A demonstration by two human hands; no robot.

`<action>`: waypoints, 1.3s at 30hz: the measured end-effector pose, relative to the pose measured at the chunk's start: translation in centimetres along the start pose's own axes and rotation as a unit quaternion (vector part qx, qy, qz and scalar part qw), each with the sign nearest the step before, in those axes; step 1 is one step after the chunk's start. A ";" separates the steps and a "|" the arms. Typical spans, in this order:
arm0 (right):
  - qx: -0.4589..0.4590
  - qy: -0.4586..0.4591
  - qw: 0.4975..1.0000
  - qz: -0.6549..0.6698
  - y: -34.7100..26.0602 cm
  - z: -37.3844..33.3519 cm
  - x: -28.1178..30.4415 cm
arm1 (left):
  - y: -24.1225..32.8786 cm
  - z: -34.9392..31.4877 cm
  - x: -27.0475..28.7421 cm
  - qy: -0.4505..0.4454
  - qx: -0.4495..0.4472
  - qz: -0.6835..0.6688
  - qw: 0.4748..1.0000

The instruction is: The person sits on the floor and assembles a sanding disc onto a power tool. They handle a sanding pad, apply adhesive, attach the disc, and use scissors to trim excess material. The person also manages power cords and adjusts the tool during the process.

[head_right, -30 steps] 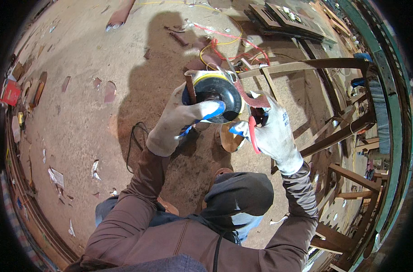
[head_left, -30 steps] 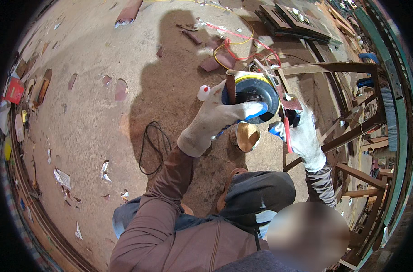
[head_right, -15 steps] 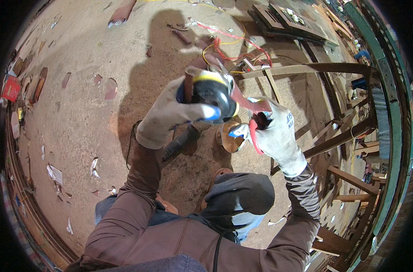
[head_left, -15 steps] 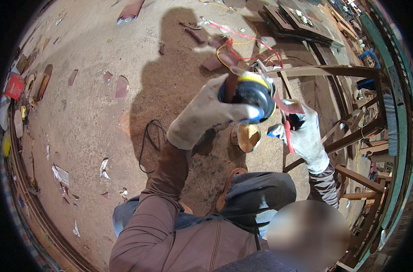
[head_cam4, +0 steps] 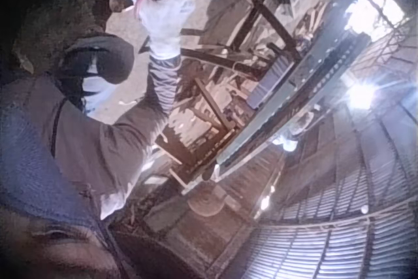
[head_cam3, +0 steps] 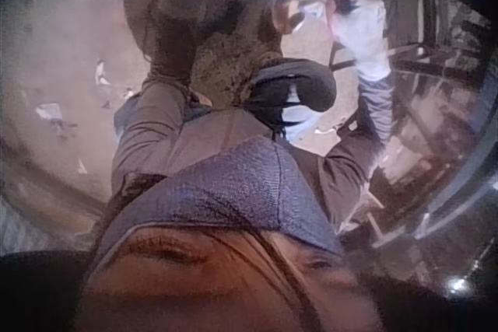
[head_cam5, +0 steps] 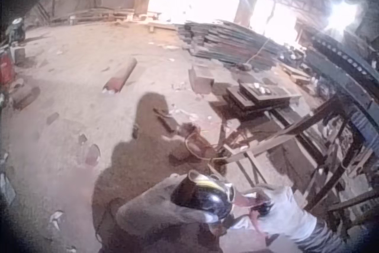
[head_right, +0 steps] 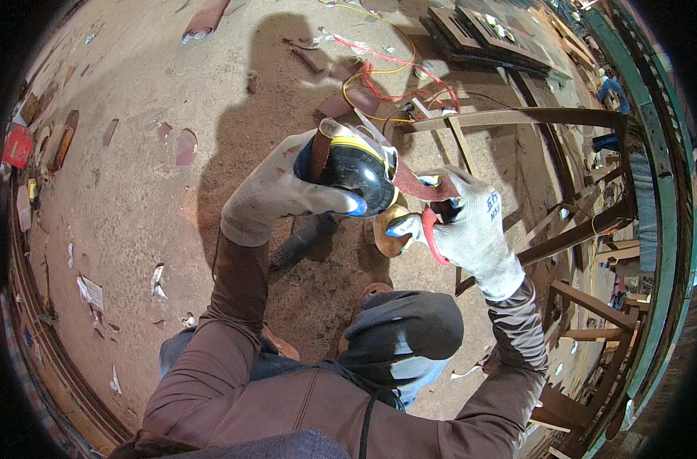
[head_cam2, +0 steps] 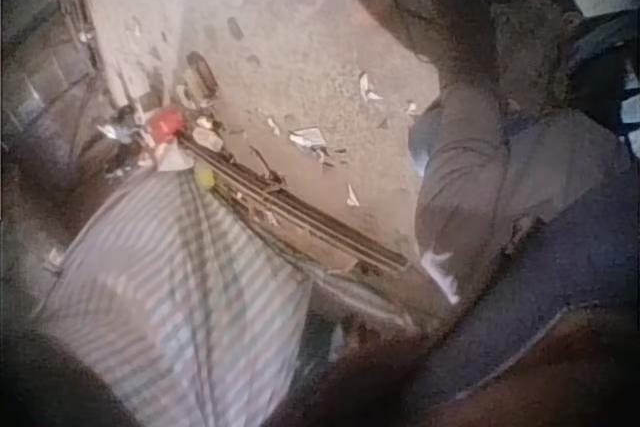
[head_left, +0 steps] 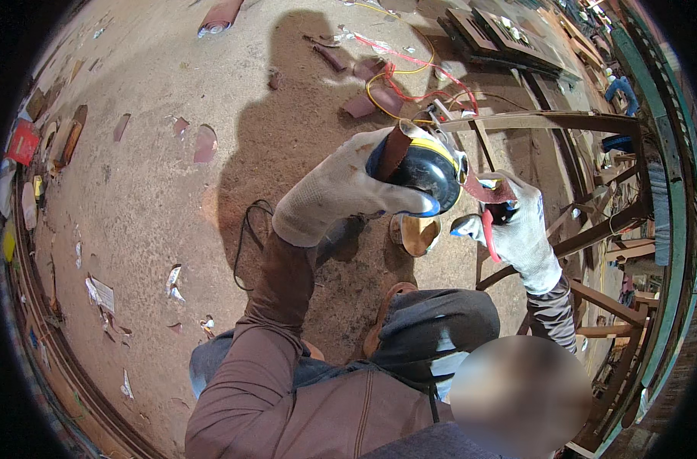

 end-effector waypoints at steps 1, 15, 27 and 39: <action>-0.002 -0.004 1.000 -0.013 -0.3 0.2 0.2 | 0.2 -0.1 0.0 -0.005 0.010 -0.008 1.000; 0.039 -0.093 0.990 -0.098 -0.4 0.5 1.0 | -2.1 0.0 1.3 -0.030 -0.015 0.112 0.993; 0.056 -0.096 0.990 -0.088 -0.9 0.8 0.5 | -1.7 0.2 1.0 -0.029 -0.018 0.114 0.993; 0.040 -0.065 0.994 -0.074 -1.1 -0.6 0.1 | -2.8 0.4 1.2 -0.061 -0.016 0.090 0.994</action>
Point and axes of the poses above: each hand's wrist, its own z-axis towards the middle knuckle, its own x-axis out of the back of the hand, y = z × x, the point moved 2 cm from there along z, towards the middle knuckle
